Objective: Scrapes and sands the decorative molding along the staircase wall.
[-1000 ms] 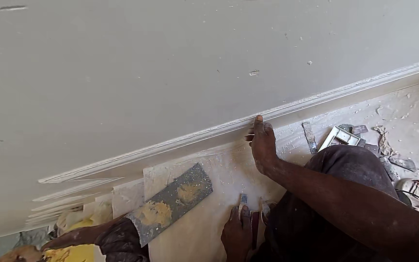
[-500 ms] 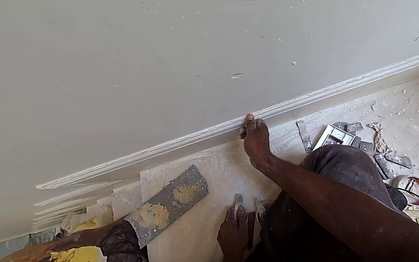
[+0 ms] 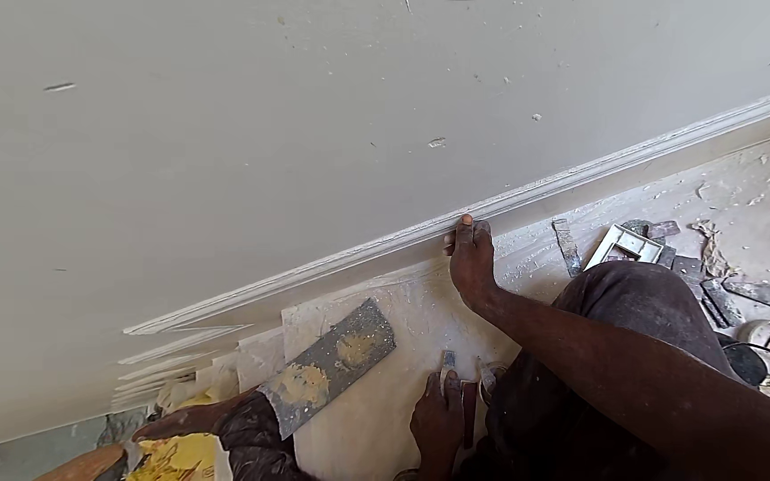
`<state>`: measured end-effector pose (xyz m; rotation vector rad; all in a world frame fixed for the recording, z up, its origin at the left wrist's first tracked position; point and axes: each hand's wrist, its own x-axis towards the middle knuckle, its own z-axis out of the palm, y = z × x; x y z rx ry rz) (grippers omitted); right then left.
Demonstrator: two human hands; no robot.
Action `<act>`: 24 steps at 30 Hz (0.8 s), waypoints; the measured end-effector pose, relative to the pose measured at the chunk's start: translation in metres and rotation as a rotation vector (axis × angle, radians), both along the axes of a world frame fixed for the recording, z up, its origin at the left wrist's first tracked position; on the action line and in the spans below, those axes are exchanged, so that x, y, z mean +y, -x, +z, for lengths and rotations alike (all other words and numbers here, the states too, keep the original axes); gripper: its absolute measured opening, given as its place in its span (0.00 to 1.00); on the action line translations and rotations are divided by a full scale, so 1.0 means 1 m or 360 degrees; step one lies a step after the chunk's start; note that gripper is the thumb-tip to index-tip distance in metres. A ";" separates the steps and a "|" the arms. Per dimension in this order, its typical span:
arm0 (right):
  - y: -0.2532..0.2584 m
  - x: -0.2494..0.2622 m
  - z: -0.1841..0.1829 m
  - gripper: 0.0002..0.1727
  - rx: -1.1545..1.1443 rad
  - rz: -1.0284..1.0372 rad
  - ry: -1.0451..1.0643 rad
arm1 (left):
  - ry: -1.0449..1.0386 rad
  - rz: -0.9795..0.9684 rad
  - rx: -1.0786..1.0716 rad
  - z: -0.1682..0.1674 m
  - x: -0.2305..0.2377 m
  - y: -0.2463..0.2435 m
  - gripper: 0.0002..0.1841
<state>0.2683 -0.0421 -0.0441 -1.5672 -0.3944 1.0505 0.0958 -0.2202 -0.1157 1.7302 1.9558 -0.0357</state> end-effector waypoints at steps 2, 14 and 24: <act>-0.001 0.002 0.001 0.21 0.0021 -0.0006 0.0008 | 0.0023 0.0000 0.0019 0.001 0.001 -0.001 0.28; -0.006 0.004 0.004 0.18 -0.0002 0.0091 0.0124 | -0.0021 -0.0016 0.0051 -0.002 0.001 -0.002 0.28; -0.034 0.000 0.033 0.14 0.0584 -0.0097 0.0222 | 0.0009 -0.0002 0.0046 -0.001 0.002 -0.001 0.28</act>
